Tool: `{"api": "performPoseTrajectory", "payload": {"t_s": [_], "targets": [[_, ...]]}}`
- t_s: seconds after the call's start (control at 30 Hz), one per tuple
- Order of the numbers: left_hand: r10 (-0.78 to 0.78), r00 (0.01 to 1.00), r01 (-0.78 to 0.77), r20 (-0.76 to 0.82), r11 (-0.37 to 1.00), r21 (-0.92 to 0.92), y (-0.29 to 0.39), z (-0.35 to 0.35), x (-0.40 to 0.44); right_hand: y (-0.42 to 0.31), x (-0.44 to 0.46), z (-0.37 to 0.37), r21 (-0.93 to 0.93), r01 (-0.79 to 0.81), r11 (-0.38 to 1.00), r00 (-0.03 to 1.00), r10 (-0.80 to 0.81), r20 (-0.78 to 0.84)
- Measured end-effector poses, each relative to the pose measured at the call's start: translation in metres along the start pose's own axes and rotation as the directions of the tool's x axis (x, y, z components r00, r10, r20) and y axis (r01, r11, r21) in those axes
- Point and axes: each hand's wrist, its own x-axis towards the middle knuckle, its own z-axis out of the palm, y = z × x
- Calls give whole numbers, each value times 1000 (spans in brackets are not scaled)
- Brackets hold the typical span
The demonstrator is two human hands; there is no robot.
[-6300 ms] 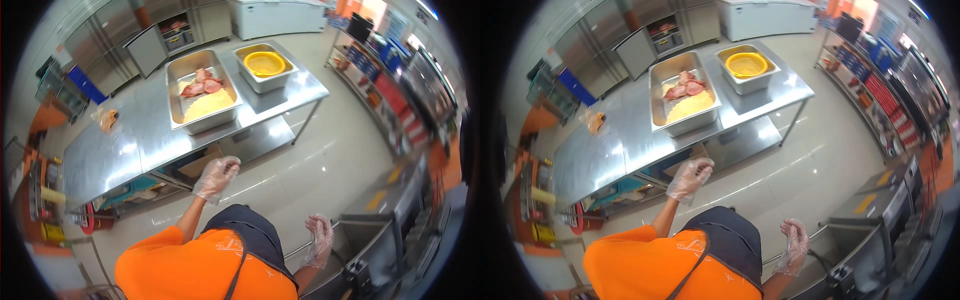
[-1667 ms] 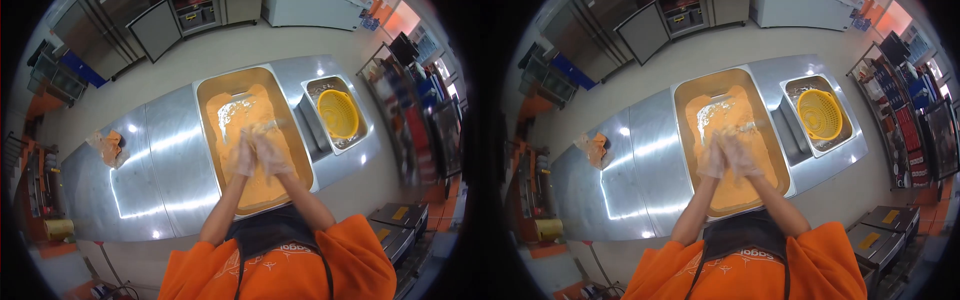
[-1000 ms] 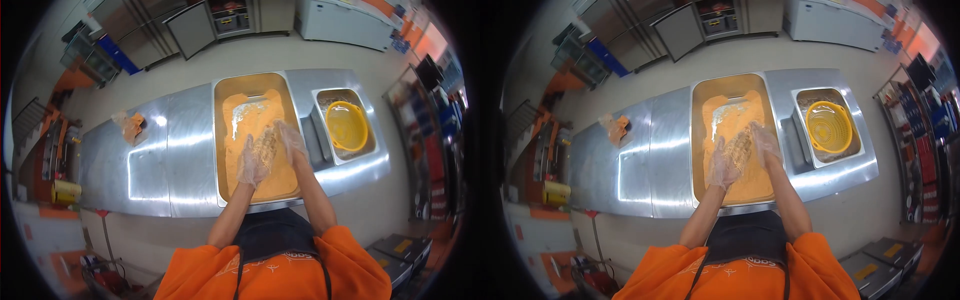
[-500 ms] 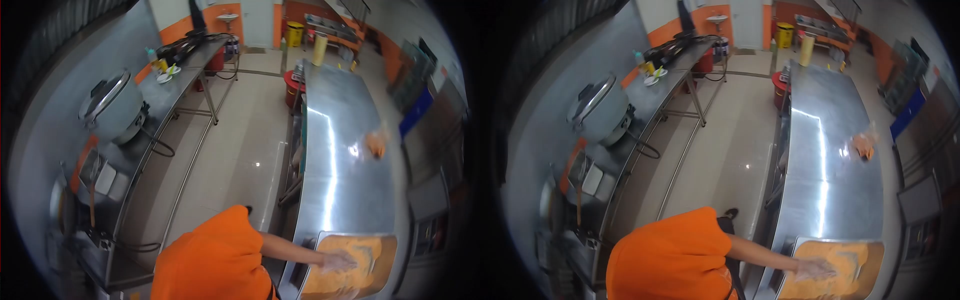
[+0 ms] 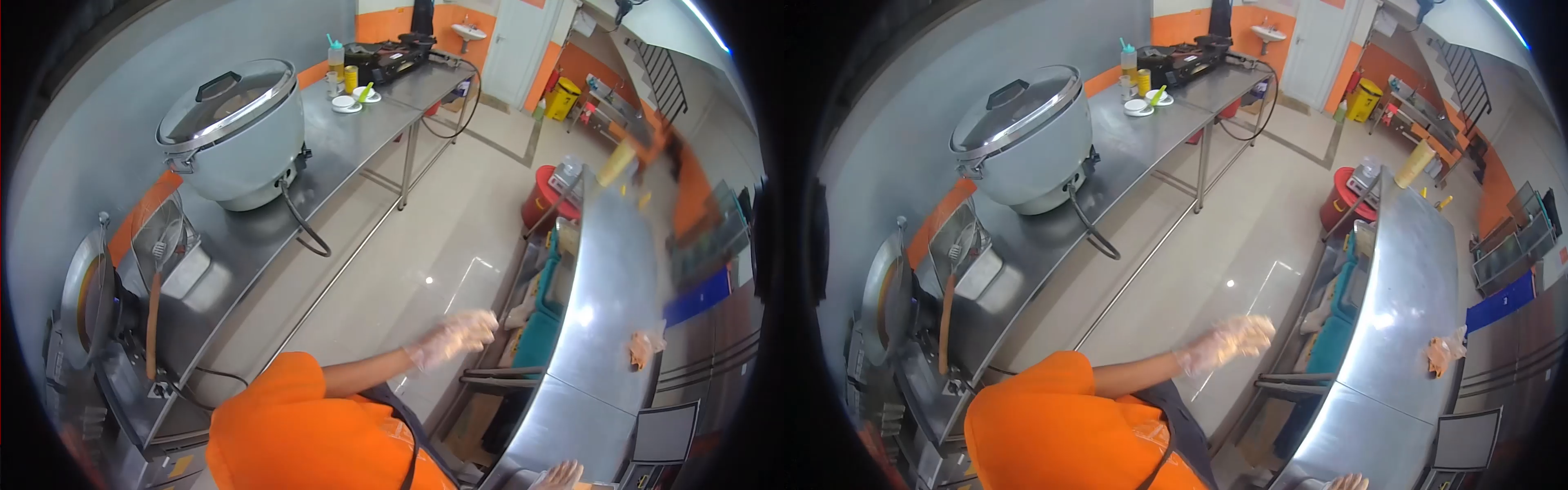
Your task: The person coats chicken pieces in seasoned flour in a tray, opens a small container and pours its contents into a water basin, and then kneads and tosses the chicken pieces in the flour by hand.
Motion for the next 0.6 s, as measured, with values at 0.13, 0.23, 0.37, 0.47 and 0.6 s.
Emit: {"api": "performPoseTrajectory", "payload": {"t_s": [0.13, 0.23, 0.37, 0.47, 0.6], "targets": [[232, 932, -242, -280, 970, -2, 111, -90, -14, 41, -7, 98, -88, -84, 993, 996, 87, 28], [351, 820, -381, -452, 924, 27, 178, -146, -20, 64, 0, 181, -86, -121, 989, 988, 129, 89], [477, 703, -525, -528, 848, 68, 241, -209, -8, 136, 83, 232, -56, -210, 976, 968, 215, 131], [529, 642, -591, -555, 802, 81, 275, -251, 20, 144, 123, 329, -171, -203, 964, 967, 224, 119], [561, 569, -640, -602, 761, 104, 330, -309, 74, 190, 204, 486, -122, -96, 988, 874, 142, 465]]}}
